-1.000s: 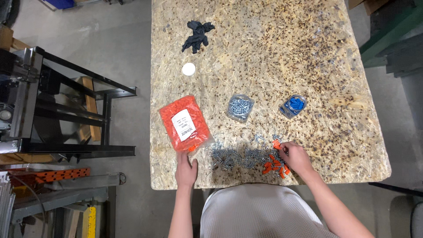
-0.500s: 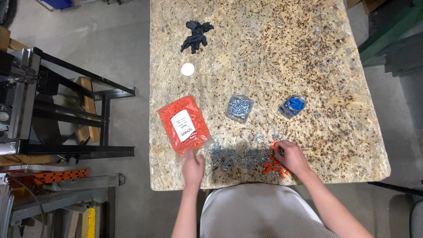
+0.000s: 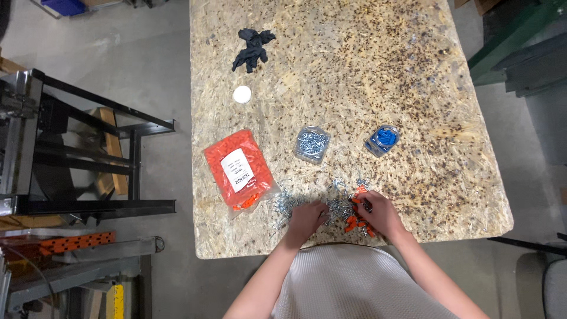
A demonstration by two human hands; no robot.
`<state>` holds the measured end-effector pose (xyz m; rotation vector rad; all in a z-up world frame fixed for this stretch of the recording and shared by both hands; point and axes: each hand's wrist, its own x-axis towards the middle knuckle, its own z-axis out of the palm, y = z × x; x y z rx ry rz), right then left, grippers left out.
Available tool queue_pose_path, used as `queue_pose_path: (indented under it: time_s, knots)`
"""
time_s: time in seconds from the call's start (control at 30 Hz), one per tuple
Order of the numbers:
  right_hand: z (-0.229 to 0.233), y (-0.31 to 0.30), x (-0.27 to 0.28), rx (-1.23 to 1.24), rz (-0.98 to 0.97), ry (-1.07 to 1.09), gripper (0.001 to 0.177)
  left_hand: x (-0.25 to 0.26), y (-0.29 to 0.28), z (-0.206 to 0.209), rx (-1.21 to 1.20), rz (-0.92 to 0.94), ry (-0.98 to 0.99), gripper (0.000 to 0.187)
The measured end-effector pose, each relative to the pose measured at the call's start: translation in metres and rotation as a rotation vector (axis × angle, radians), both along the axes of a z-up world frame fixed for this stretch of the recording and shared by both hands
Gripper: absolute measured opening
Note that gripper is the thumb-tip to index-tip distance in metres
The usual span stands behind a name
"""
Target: The person sorts mixed fasteners on a workbench, separating orange plastic caps from metal screws and placing them into separate clear containers. The person repeatedly picks up handfuls of mixed items, separates them by type, and deposits them into the appropriate containers.
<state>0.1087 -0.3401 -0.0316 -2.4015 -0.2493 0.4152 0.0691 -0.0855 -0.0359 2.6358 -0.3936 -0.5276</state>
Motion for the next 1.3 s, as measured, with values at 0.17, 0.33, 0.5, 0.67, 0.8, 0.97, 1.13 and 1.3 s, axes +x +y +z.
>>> queue_pose_path:
  time_s: [0.17, 0.33, 0.5, 0.67, 0.8, 0.97, 1.13, 1.3]
  knots:
    - [0.001, 0.006, -0.003, 0.005, 0.028, -0.006, 0.023, 0.0, 0.003, -0.026, 0.051, -0.049, -0.08, 0.015]
    - [-0.009, 0.005, 0.002, 0.049, 0.052, 0.006, 0.022, -0.003, 0.005, -0.036, 0.194, -0.102, -0.16, 0.011]
    - [-0.004, 0.005, 0.006, 0.051, 0.048, -0.014, 0.021, -0.012, 0.019, -0.08, 0.098, 0.011, -0.089, 0.028]
    - [-0.004, 0.003, 0.005, 0.067, 0.045, 0.019, 0.021, -0.012, 0.021, -0.059, 0.057, -0.01, -0.089, 0.021]
    - [0.005, 0.0, 0.006, 0.146, 0.028, 0.044, 0.024, -0.012, 0.015, -0.042, 0.015, -0.041, -0.093, 0.022]
    - [-0.011, -0.004, 0.002, 0.135, 0.005, -0.038, 0.023, -0.009, 0.007, -0.01, 0.009, 0.007, 0.024, 0.018]
    - [-0.018, -0.015, -0.001, 0.198, -0.037, -0.068, 0.023, 0.021, 0.015, 0.031, -0.063, 0.162, 0.091, 0.021]
    - [-0.018, -0.022, -0.003, 0.17, -0.08, 0.001, 0.028, 0.107, 0.039, 0.06, -0.161, 0.457, -0.078, 0.025]
